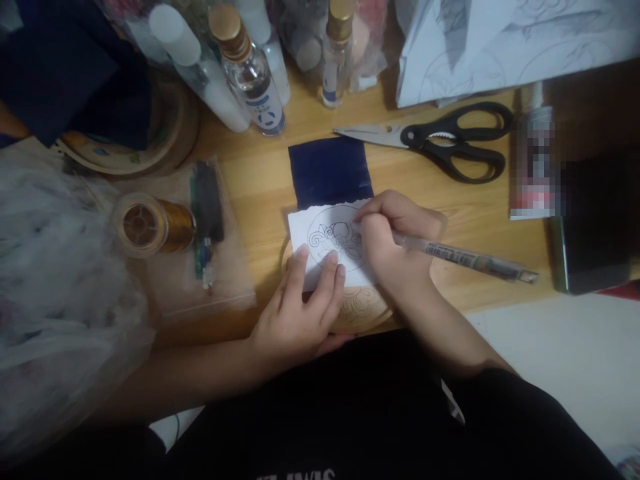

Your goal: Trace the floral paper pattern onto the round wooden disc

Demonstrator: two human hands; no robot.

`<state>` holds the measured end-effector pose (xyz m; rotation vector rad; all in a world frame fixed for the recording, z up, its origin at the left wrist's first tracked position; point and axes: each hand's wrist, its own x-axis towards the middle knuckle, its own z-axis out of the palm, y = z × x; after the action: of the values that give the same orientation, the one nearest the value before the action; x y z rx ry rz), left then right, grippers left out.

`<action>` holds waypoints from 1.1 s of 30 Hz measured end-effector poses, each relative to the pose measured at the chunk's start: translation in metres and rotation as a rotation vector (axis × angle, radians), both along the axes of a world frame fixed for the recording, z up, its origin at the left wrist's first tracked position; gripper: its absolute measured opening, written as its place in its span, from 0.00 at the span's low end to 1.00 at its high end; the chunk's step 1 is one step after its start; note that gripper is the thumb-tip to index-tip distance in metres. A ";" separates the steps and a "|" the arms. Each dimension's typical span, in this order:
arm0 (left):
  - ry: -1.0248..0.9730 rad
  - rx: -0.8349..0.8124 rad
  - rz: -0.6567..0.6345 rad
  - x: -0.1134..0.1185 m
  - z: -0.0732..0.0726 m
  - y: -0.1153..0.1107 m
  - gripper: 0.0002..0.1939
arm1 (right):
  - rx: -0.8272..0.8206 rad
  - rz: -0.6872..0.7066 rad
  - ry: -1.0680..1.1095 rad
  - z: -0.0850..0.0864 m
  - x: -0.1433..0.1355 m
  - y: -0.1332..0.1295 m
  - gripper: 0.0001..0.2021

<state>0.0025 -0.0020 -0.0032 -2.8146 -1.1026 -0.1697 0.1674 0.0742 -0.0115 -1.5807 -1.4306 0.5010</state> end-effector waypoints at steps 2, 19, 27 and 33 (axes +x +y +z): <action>0.000 0.004 0.001 0.000 0.000 0.000 0.45 | -0.009 0.002 0.005 0.000 -0.001 0.000 0.12; 0.039 -0.011 0.001 0.000 0.002 0.001 0.44 | -0.025 -0.011 0.018 0.000 -0.001 0.000 0.14; 0.000 0.009 0.006 0.000 0.001 0.001 0.43 | -0.007 -0.020 0.041 0.000 -0.001 -0.001 0.14; -0.001 0.010 0.000 0.000 -0.001 0.000 0.44 | -0.033 -0.007 0.042 0.000 -0.001 -0.001 0.14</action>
<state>0.0026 -0.0015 -0.0042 -2.8058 -1.0991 -0.1759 0.1664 0.0736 -0.0120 -1.5916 -1.3908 0.5525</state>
